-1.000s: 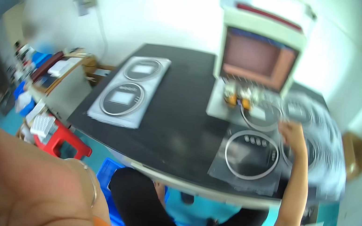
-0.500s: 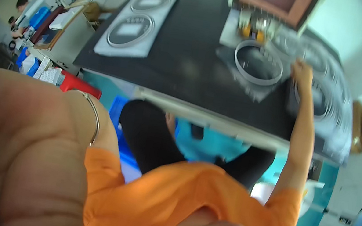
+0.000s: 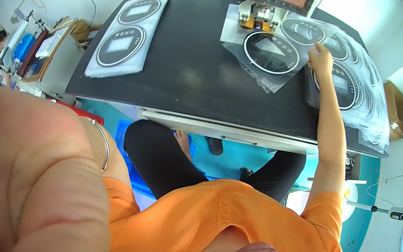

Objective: The person aligns printed plastic display sheets under an optical alignment punching machine by hand and stacks the punched sheets onto the workbench.

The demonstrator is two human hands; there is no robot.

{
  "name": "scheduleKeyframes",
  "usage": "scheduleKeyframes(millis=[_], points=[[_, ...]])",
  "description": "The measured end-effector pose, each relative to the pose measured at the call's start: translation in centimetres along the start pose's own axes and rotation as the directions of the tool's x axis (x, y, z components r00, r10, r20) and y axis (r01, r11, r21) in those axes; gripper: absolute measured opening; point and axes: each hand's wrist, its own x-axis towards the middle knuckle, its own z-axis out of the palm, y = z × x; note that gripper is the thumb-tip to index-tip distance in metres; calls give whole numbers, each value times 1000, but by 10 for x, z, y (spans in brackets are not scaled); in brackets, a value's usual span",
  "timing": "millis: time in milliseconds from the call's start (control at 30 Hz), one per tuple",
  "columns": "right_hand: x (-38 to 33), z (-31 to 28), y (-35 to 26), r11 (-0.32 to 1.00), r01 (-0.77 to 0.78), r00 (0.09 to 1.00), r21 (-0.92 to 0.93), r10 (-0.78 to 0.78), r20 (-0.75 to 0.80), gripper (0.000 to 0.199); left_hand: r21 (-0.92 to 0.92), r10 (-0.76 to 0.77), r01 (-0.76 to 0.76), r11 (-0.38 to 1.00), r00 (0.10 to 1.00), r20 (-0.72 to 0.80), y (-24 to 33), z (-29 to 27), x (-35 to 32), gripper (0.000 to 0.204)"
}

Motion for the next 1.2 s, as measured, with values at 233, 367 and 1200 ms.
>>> scheduleKeyframes(millis=[233,367,1200], points=[[4,11,1,999,39,999,27,-39,-6,45,-12,36,-37,999,994,-104,-5,21,14,34],[3,9,6,1000,26,999,-13,-26,25,46,7,60,-59,998,988,-146,-7,23,17,34],[8,-82,35,845,16,999,-535,7,42,50,154,-512,493,856,772,376,-46,166,-127,69]])
